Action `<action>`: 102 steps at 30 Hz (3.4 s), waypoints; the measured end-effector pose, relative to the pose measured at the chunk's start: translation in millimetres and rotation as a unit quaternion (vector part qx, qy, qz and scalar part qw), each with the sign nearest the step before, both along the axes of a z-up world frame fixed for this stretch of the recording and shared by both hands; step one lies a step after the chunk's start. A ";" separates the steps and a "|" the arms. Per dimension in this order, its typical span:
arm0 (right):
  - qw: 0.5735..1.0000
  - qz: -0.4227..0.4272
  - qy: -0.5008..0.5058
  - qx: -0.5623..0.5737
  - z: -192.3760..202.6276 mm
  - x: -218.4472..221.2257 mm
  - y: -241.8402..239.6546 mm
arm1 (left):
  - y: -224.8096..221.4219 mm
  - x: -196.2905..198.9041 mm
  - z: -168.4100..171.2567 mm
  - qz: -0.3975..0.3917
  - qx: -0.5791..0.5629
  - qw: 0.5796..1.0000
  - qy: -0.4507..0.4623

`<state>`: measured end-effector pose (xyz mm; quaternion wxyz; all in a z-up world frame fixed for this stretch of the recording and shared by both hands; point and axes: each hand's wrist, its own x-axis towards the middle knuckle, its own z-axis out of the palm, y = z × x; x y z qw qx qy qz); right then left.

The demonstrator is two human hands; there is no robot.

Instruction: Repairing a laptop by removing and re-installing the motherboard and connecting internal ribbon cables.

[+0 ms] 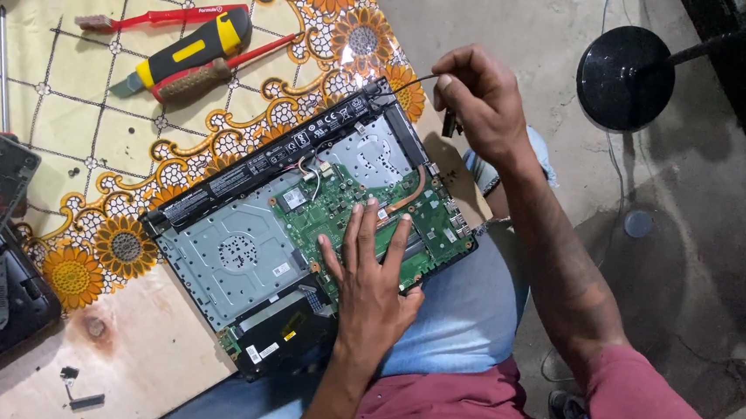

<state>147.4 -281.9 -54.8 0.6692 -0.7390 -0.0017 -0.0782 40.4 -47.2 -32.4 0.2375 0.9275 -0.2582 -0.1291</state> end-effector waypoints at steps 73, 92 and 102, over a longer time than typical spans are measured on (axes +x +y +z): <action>0.921 0.040 -0.149 -0.358 17.1 -17.3 80.5 | 42.5 62.6 18.1 0.221 -0.216 0.950 -0.043; 0.944 0.066 -0.136 -0.292 21.7 -16.8 85.4 | -2.9 69.0 -1.4 0.312 -0.204 0.926 -0.060; 0.945 0.098 -0.173 -0.258 18.7 -17.9 81.1 | -1.1 64.4 -4.2 0.313 -0.240 0.915 -0.089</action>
